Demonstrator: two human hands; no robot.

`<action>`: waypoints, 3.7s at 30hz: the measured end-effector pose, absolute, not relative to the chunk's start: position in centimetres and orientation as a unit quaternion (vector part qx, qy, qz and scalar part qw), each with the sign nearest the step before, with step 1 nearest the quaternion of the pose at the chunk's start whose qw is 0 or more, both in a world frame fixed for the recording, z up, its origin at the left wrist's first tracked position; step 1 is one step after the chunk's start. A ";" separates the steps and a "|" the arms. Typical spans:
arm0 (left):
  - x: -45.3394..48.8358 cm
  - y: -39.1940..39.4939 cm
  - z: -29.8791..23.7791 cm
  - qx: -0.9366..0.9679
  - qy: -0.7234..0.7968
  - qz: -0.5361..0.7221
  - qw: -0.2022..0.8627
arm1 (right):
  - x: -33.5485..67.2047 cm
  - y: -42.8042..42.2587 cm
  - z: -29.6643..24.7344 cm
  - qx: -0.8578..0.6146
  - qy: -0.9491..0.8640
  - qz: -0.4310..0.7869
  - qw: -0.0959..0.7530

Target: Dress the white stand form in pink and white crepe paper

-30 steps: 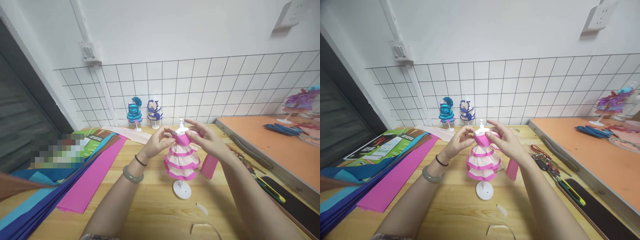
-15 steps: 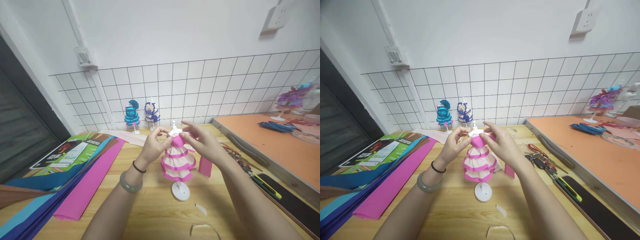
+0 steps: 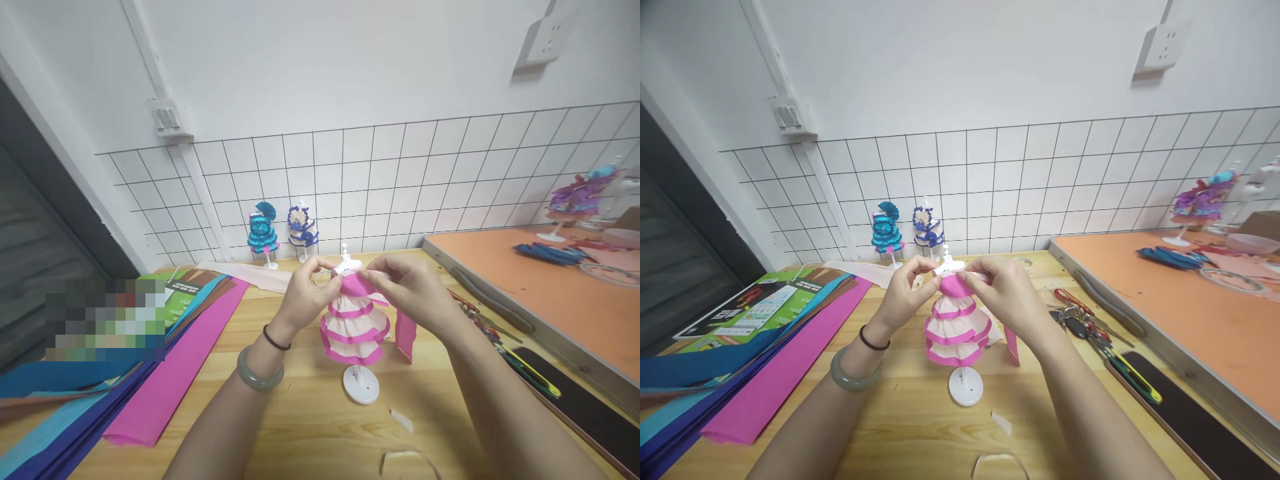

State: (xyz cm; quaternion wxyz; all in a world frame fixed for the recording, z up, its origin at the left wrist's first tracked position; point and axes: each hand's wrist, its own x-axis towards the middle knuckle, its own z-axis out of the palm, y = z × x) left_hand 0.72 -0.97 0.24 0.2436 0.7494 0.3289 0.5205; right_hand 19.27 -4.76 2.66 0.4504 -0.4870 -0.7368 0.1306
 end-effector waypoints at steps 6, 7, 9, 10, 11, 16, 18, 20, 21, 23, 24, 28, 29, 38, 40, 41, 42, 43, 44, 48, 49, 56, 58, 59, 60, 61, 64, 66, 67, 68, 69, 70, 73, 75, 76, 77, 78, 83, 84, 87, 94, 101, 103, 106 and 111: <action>0.7 -1.1 0.4 0.755 0.331 0.518 0.227 | 18.6 -6.2 3.4 -0.484 -0.753 0.091 0.435; 0.7 -1.1 0.4 0.757 0.332 0.517 0.224 | 18.5 -6.5 3.5 -0.480 -0.758 0.085 0.434; 0.8 -1.3 0.5 0.760 0.334 0.515 0.216 | 18.3 -7.0 3.8 -0.470 -0.767 0.081 0.430; 0.8 -1.4 0.5 0.760 0.335 0.513 0.214 | 18.2 -7.3 3.9 -0.464 -0.771 0.083 0.427; 0.8 -1.4 0.6 0.762 0.335 0.512 0.213 | 18.1 -7.5 4.0 -0.459 -0.776 0.087 0.424; 0.9 -1.6 0.7 0.764 0.328 0.513 0.215 | 18.0 -7.9 4.3 -0.465 -0.769 0.107 0.426; 0.9 -1.7 0.8 0.763 0.331 0.515 0.209 | 18.0 -7.9 4.3 -0.476 -0.760 0.107 0.428; 1.0 -1.8 0.9 0.764 0.331 0.516 0.201 | 18.0 -7.9 4.3 -0.486 -0.755 0.094 0.430; 1.0 -1.9 0.9 0.766 0.330 0.516 0.197 | 18.0 -7.9 4.3 -0.489 -0.755 0.086 0.428; 1.1 -2.1 1.0 0.769 0.326 0.516 0.191 | 17.9 -7.8 4.1 -0.498 -0.757 0.081 0.415; 1.1 -2.2 1.0 0.770 0.325 0.515 0.189 | 17.8 -7.8 4.1 -0.503 -0.759 0.082 0.406; 1.1 -2.4 1.1 0.774 0.321 0.513 0.186 | 17.8 -7.4 3.8 -0.520 -0.757 0.083 0.386; 1.1 -2.4 1.2 0.776 0.319 0.511 0.186 | 17.8 -7.3 3.7 -0.519 -0.757 0.083 0.388; 0.8 -2.2 1.3 0.782 0.315 0.508 0.175 | 17.9 -7.2 3.7 -0.501 -0.753 0.107 0.412; 0.8 -2.3 1.3 0.780 0.318 0.510 0.172 | 17.7 -7.3 3.8 -0.493 -0.757 0.100 0.417; 0.8 -2.4 1.3 0.780 0.320 0.509 0.172 | 17.6 -7.4 3.8 -0.488 -0.760 0.094 0.419; 0.8 -2.4 1.3 0.781 0.321 0.508 0.173 | 17.5 -7.5 3.8 -0.482 -0.763 0.086 0.422; 0.9 -2.5 1.3 0.782 0.321 0.505 0.174 | 17.4 -7.5 3.9 -0.478 -0.765 0.078 0.424; 0.9 -2.6 1.3 0.783 0.322 0.502 0.175 | 17.3 -7.5 3.9 -0.475 -0.766 0.072 0.427; 0.9 -2.6 1.4 0.785 0.324 0.496 0.181 | 17.2 -7.5 3.9 -0.466 -0.766 0.080 0.436; 0.9 -2.6 1.4 0.785 0.325 0.495 0.183 | 17.2 -7.4 3.8 -0.462 -0.766 0.089 0.438; 0.8 -2.5 1.4 0.786 0.322 0.495 0.183 | 17.3 -7.2 3.8 -0.451 -0.763 0.136 0.444; 0.8 -2.5 1.3 0.784 0.325 0.495 0.186 | 17.3 -7.3 3.9 -0.465 -0.756 0.149 0.436; 0.8 -2.5 1.3 0.783 0.326 0.495 0.188 | 17.3 -7.3 3.9 -0.471 -0.753 0.152 0.434; 0.8 -2.5 1.3 0.782 0.326 0.496 0.190 | 17.3 -7.3 3.9 -0.477 -0.750 0.150 0.432; 0.8 -2.5 1.3 0.781 0.326 0.497 0.190 | 17.4 -7.3 3.8 -0.483 -0.747 0.143 0.434; 0.8 -2.5 1.4 0.781 0.327 0.497 0.187 | 17.5 -7.2 3.6 -0.508 -0.733 0.110 0.440; 0.8 -2.5 1.4 0.781 0.328 0.499 0.185 | 17.5 -7.2 3.5 -0.514 -0.729 0.095 0.441; 0.8 -2.5 1.4 0.780 0.327 0.501 0.184 | 17.5 -7.2 3.5 -0.511 -0.733 0.096 0.438; 0.8 -2.5 1.4 0.779 0.327 0.502 0.185 | 17.5 -7.3 3.6 -0.506 -0.739 0.103 0.432; 0.8 -2.5 1.4 0.779 0.328 0.502 0.185 | 17.5 -7.4 3.6 -0.499 -0.746 0.113 0.426; 0.8 -2.6 1.4 0.779 0.328 0.501 0.185 | 17.5 -7.5 3.7 -0.491 -0.753 0.124 0.420; 0.8 -2.6 1.5 0.781 0.326 0.498 0.188 | 17.4 -7.6 3.9 -0.471 -0.762 0.151 0.417; 0.8 -2.6 1.5 0.783 0.322 0.497 0.190 | 17.4 -7.6 4.0 -0.463 -0.763 0.164 0.420; 0.8 -2.5 1.5 0.784 0.322 0.496 0.191 | 17.5 -7.5 4.0 -0.463 -0.761 0.171 0.421; 0.8 -2.5 1.5 0.784 0.322 0.496 0.191 | 17.5 -7.5 4.0 -0.465 -0.757 0.177 0.423; 0.8 -2.5 1.5 0.783 0.322 0.497 0.190 | 17.5 -7.4 4.0 -0.467 -0.753 0.182 0.426; 0.8 -2.5 1.4 0.783 0.323 0.498 0.187 | 17.4 -7.0 3.8 -0.471 -0.729 0.201 0.455; 0.8 -2.5 1.5 0.783 0.322 0.498 0.188 | 17.4 -6.9 3.8 -0.468 -0.727 0.202 0.459; 0.8 -2.5 1.5 0.785 0.316 0.498 0.190 | 17.4 -6.8 3.6 -0.464 -0.728 0.197 0.464; 0.8 -2.5 1.4 0.784 0.316 0.500 0.189 | 17.4 -6.6 3.2 -0.476 -0.725 0.191 0.459; 0.8 -2.4 1.3 0.780 0.315 0.507 0.185 | 17.0 -6.6 3.2 -0.477 -0.716 0.197 0.470; 0.8 -2.4 1.3 0.780 0.316 0.507 0.187 | 17.0 -6.6 3.0 -0.479 -0.714 0.200 0.471; 0.8 -2.4 1.3 0.784 0.313 0.503 0.188 | 17.1 -6.4 2.8 -0.479 -0.710 0.199 0.477; 0.8 -2.5 1.3 0.787 0.312 0.497 0.190 | 17.1 -6.4 2.7 -0.478 -0.717 0.182 0.474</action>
